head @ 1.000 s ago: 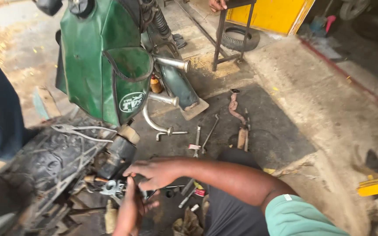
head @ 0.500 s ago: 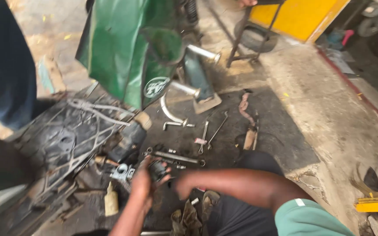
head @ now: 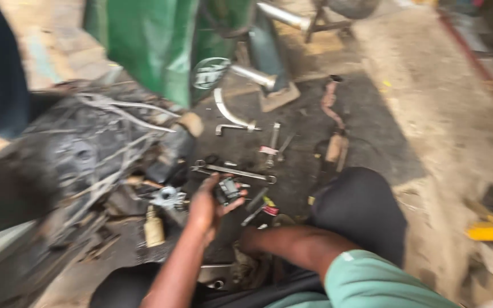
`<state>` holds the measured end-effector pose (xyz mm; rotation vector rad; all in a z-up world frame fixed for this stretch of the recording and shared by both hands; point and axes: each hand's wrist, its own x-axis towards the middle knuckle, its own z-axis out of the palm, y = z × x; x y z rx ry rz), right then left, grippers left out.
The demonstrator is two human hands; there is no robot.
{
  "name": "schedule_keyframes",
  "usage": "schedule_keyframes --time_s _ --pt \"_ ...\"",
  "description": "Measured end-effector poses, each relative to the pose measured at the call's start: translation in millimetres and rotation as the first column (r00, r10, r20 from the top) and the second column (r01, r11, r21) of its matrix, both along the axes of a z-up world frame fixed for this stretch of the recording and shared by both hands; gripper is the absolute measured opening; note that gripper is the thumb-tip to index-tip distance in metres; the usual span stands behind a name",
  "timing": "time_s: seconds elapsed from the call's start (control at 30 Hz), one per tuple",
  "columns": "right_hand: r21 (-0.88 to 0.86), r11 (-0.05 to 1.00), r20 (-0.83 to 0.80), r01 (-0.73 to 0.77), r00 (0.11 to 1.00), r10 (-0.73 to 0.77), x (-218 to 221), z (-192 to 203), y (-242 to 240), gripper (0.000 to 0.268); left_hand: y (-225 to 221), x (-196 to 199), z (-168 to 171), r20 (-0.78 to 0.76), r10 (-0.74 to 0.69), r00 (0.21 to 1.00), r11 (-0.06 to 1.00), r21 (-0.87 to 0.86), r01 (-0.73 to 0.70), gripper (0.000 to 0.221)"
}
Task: Disassembling, cleaning, and reassembling a motorcycle carburetor with sealant application.
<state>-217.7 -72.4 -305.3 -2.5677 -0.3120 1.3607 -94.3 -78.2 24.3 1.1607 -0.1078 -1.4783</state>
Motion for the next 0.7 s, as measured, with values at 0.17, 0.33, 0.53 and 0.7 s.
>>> schedule_keyframes --time_s 0.17,0.33,0.53,0.7 --pt "-0.017 1.000 -0.125 0.023 0.992 -0.025 -11 55 -23 0.043 -11 10 -19 -0.037 -0.046 0.998 0.991 -0.127 0.041 0.035" --pt "-0.039 0.995 -0.001 -0.096 0.995 0.096 -37 124 -40 0.035 -6 16 -13 0.045 0.027 0.999 0.994 -0.108 -0.022 0.038" --pt "0.598 0.802 0.377 0.000 0.883 -0.281 -116 294 -150 0.030 4 22 -7 -0.038 0.063 0.997 0.985 -0.156 -0.068 0.040" --pt "0.952 -0.243 -0.287 0.186 0.262 -0.921 -238 363 -257 0.047 19 15 3 -0.135 0.098 0.986 0.957 -0.257 -0.131 0.045"
